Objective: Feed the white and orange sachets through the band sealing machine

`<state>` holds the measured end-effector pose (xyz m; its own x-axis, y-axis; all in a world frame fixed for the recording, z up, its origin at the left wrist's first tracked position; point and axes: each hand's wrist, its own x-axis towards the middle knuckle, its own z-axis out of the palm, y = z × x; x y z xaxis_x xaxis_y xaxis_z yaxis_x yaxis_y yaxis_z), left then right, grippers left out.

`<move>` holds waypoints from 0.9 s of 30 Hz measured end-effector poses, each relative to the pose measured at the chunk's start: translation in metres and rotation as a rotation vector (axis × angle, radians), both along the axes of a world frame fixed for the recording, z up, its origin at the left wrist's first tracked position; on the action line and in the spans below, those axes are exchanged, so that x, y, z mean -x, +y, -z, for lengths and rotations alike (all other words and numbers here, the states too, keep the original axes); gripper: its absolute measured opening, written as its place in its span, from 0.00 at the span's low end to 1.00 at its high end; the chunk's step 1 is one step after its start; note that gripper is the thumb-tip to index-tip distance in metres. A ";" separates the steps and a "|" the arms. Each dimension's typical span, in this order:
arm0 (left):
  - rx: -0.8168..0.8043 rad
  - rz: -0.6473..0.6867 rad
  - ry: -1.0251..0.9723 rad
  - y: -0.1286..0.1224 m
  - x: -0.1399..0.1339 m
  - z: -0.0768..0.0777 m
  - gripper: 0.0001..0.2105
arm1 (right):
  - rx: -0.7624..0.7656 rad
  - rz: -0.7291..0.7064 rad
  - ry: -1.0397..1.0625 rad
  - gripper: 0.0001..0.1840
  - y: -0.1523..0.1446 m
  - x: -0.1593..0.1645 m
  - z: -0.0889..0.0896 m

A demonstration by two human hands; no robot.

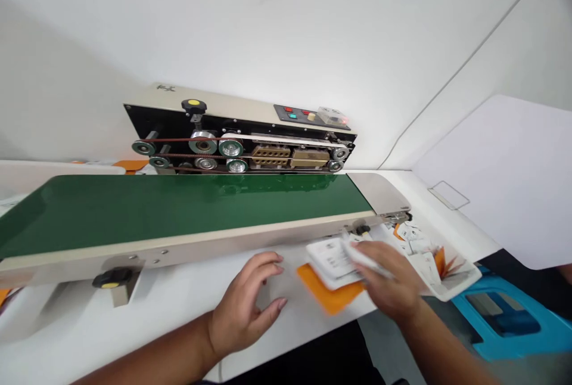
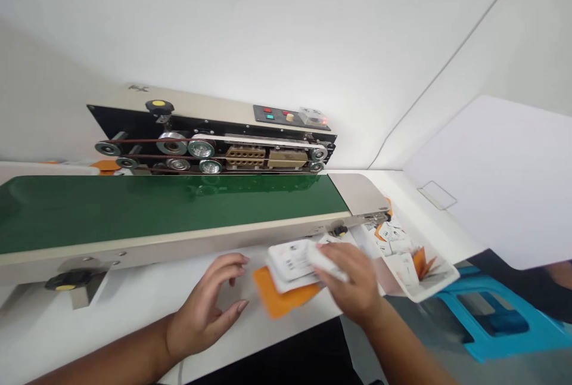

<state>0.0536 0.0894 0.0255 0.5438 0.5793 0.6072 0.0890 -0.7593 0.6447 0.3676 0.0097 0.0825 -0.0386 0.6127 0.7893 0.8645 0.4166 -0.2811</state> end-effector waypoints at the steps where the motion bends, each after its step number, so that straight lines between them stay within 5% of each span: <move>1: -0.077 -0.038 -0.064 -0.002 0.002 0.000 0.21 | -0.019 -0.111 -0.113 0.09 0.003 0.013 0.009; 5: -0.256 -0.060 -0.071 -0.007 0.005 -0.001 0.29 | -0.032 -0.252 -0.342 0.14 0.022 0.052 0.043; 11: -0.076 0.109 0.425 0.002 -0.009 0.004 0.33 | 0.336 -0.331 -0.355 0.18 0.035 0.064 0.082; 18: 0.034 0.056 0.480 0.007 -0.013 0.017 0.29 | 0.506 -0.406 -0.321 0.33 0.036 0.066 0.069; 24: 0.097 -0.029 0.404 0.009 -0.014 0.012 0.23 | 0.406 -0.423 -0.256 0.16 0.035 0.060 0.076; 27: 0.171 -0.059 0.372 0.011 -0.014 0.007 0.21 | 0.334 -0.469 -0.161 0.15 0.033 0.057 0.074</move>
<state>0.0677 0.0999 0.0181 0.6706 0.6917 0.2680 0.3801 -0.6307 0.6766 0.3107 0.0426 0.0080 -0.4678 0.7157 0.5187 0.6525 0.6754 -0.3435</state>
